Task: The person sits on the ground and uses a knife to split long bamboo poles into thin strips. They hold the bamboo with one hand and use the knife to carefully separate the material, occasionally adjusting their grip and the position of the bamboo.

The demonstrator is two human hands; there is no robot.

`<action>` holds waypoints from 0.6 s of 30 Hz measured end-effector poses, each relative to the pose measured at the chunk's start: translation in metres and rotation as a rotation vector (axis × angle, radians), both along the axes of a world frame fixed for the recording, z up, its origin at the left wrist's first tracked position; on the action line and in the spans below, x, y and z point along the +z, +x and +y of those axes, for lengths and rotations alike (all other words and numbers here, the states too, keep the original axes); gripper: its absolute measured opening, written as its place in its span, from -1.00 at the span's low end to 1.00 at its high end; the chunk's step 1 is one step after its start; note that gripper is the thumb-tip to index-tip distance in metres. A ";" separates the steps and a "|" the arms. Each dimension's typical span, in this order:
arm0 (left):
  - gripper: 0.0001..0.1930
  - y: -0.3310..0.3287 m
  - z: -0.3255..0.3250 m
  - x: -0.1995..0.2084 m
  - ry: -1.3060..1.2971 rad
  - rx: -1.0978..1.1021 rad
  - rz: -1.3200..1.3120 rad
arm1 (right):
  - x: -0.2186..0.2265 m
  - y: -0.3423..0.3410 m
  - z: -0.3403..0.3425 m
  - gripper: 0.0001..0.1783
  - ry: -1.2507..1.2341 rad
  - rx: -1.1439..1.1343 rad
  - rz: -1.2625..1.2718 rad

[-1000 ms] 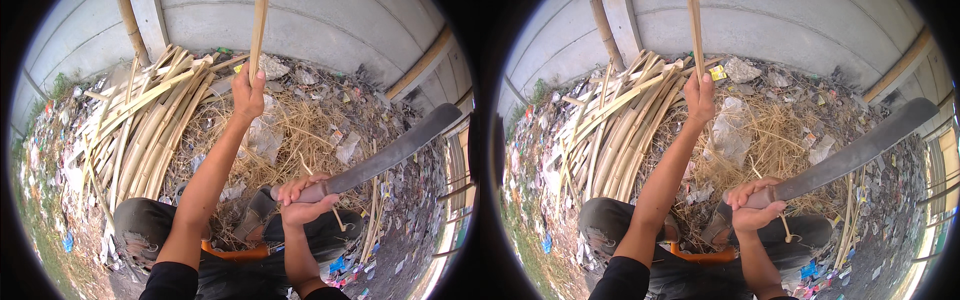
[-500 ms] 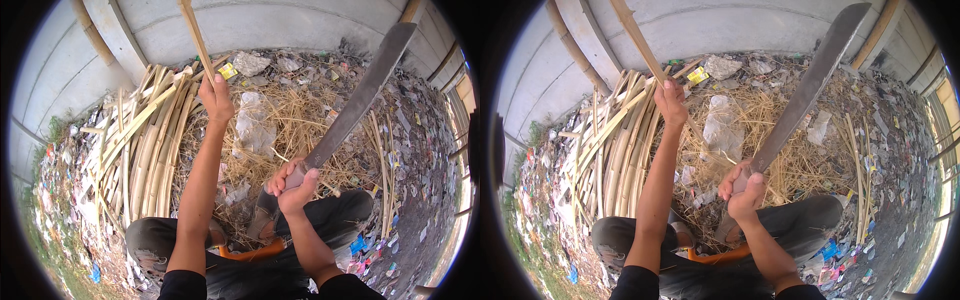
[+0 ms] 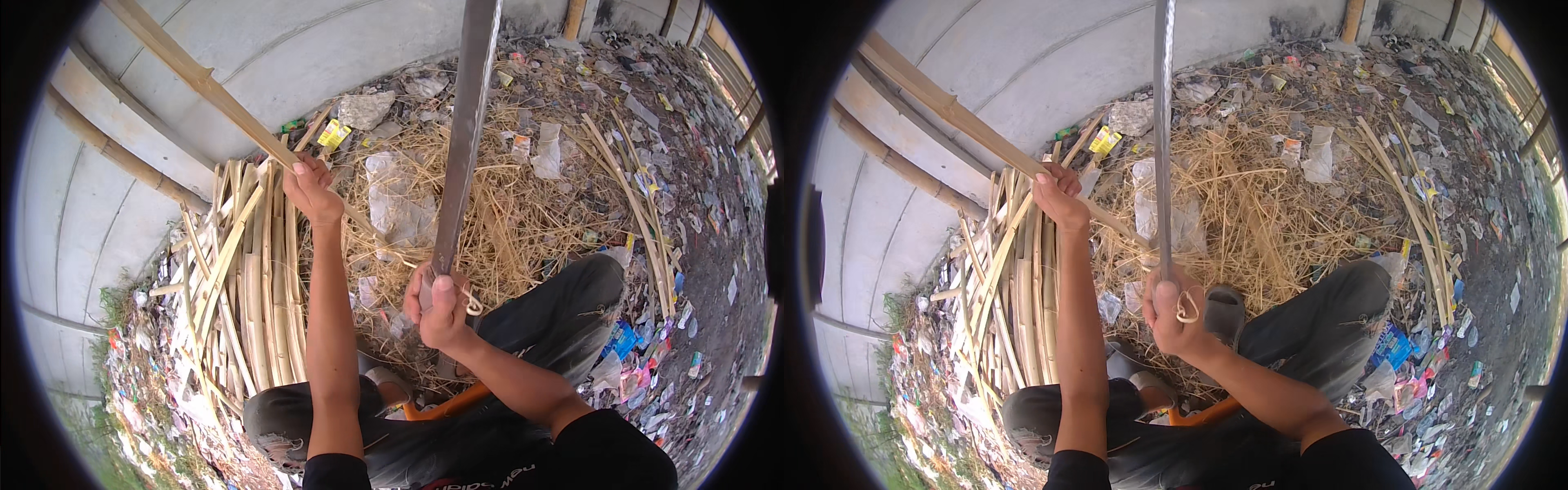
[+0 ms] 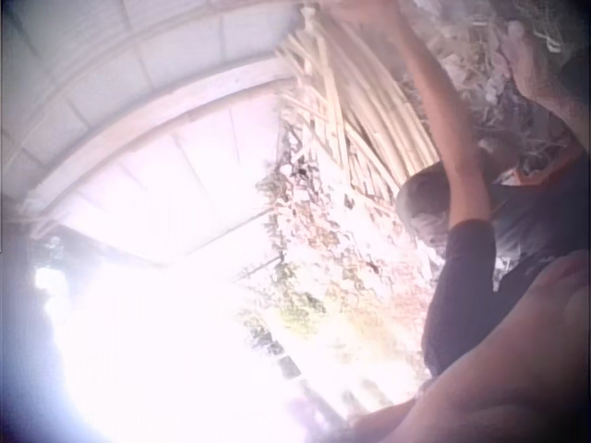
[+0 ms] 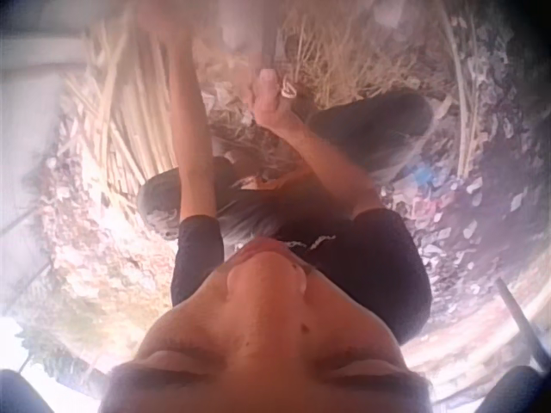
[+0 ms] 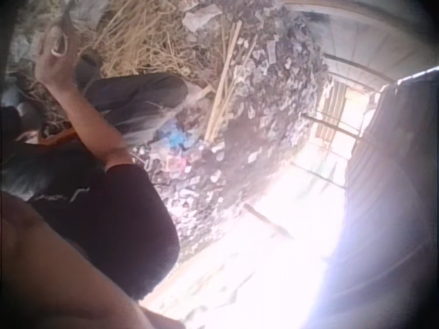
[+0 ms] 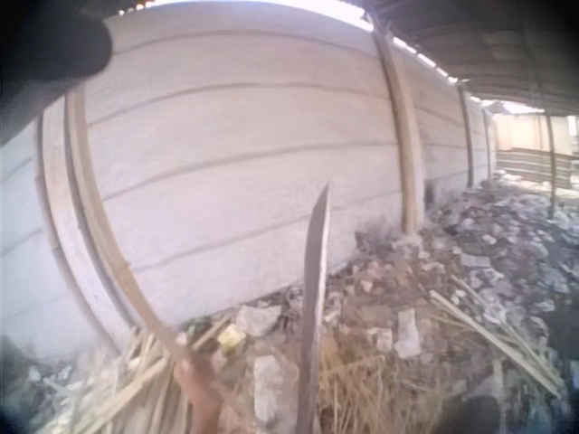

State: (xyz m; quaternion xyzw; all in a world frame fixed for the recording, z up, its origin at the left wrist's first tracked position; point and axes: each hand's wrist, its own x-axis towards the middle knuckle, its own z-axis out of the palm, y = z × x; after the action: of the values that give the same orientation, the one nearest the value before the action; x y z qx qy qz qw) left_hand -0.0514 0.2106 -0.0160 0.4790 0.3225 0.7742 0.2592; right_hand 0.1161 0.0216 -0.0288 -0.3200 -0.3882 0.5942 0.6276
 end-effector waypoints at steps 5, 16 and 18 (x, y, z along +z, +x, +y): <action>-0.48 -0.003 0.002 0.000 0.008 0.027 -0.037 | -0.150 -0.002 -0.040 -0.44 -0.784 0.356 -0.288; -0.45 -0.021 -0.003 -0.001 -0.030 0.051 -0.073 | -0.056 -0.010 -0.011 -0.36 -0.171 0.081 -0.043; -0.46 -0.016 -0.004 -0.003 -0.035 0.059 -0.063 | -0.118 -0.011 -0.031 -0.35 -0.639 0.400 -0.190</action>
State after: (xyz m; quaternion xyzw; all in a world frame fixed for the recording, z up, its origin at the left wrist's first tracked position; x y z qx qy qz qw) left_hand -0.0676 0.2062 -0.0187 0.4401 0.3418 0.7903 0.2547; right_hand 0.1048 -0.0093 -0.1464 -0.4709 -0.2948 0.7635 0.3291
